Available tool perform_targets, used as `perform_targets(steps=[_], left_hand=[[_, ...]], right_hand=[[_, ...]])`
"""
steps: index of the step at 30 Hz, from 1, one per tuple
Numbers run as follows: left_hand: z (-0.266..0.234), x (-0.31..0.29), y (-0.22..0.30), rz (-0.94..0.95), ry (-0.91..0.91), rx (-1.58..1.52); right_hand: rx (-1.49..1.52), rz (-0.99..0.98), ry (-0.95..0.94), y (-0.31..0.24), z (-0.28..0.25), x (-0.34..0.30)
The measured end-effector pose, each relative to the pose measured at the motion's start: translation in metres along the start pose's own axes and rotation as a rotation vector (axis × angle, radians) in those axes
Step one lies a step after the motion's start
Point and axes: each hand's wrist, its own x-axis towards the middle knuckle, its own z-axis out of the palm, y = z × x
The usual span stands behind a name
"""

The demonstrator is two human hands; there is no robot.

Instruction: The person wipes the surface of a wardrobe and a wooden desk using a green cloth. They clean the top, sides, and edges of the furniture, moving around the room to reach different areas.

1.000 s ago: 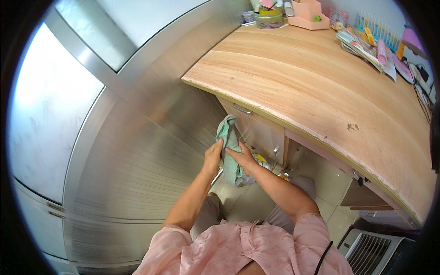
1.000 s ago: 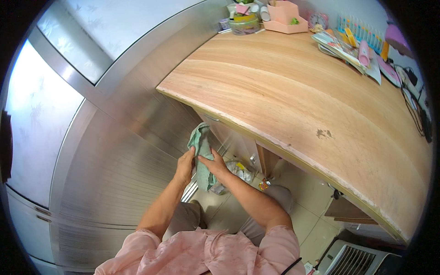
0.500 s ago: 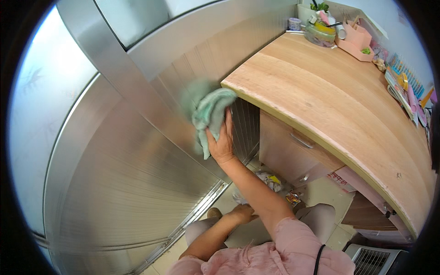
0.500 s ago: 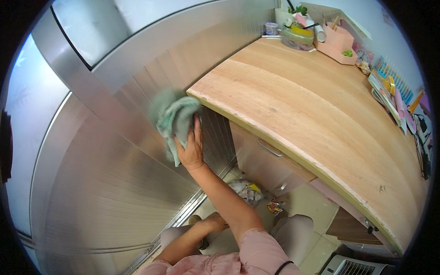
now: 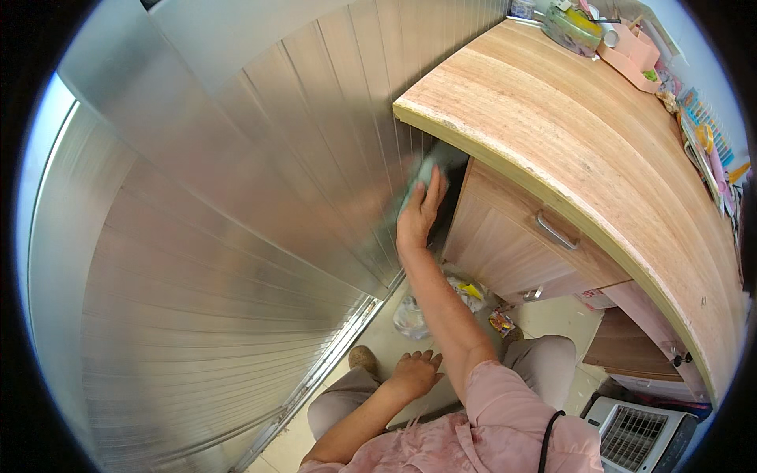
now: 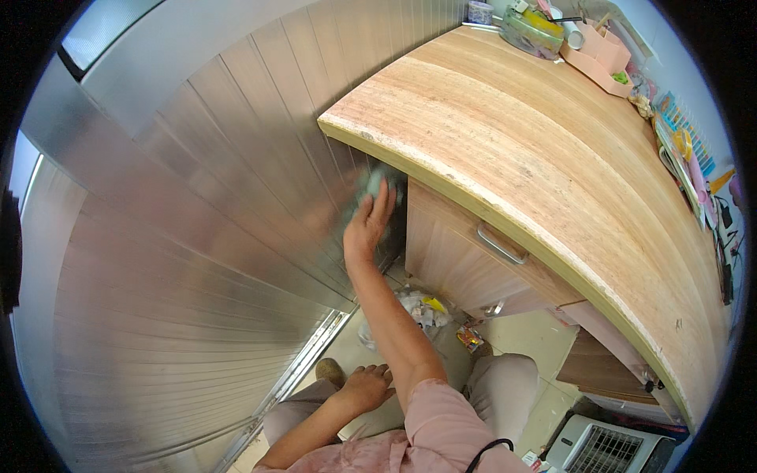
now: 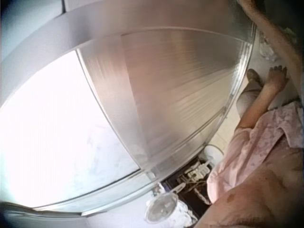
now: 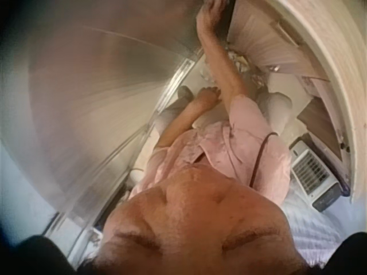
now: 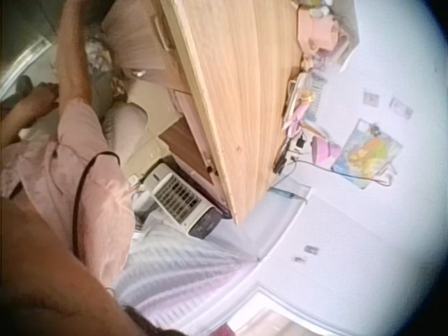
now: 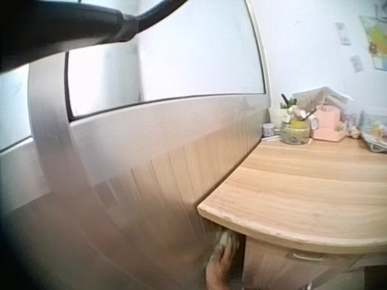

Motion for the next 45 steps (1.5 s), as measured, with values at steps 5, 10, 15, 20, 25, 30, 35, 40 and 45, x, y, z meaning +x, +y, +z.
perform_targets(steps=[5,10,15,20,25,30,35,40,45], left_hand=[[0.000,-0.003,-0.001,0.009,0.063,-0.007],[0.004,-0.002,-0.002,-0.001,0.080,-0.018],[0.009,0.009,-0.003,0.003,0.018,0.012],[0.008,-0.003,-0.004,-0.061,0.044,-0.062],[0.033,0.013,-0.010,0.020,0.094,-0.114],[0.000,-0.001,0.004,-0.076,-0.079,-0.019],[0.003,0.000,-0.006,-0.073,-0.042,0.018],[-0.004,-0.002,-0.006,-0.029,0.066,-0.005],[0.000,-0.004,-0.008,-0.008,0.140,0.012]], right_hand=[[-0.233,-0.466,0.073,0.020,0.008,0.044],[-0.087,0.857,-0.147,0.160,-0.002,-0.021],[0.365,1.403,-0.095,0.182,-0.005,-0.112],[0.077,0.276,-0.176,0.006,-0.010,-0.092],[-0.022,-0.794,-0.247,-0.063,-0.021,-0.091],[-0.131,-0.176,-0.272,0.055,-0.034,-0.117],[0.088,0.520,-0.481,0.004,-0.068,-0.106],[0.032,-0.255,-0.410,-0.191,-0.136,-0.041],[-0.158,-0.345,-0.296,-0.279,-0.203,0.098]])
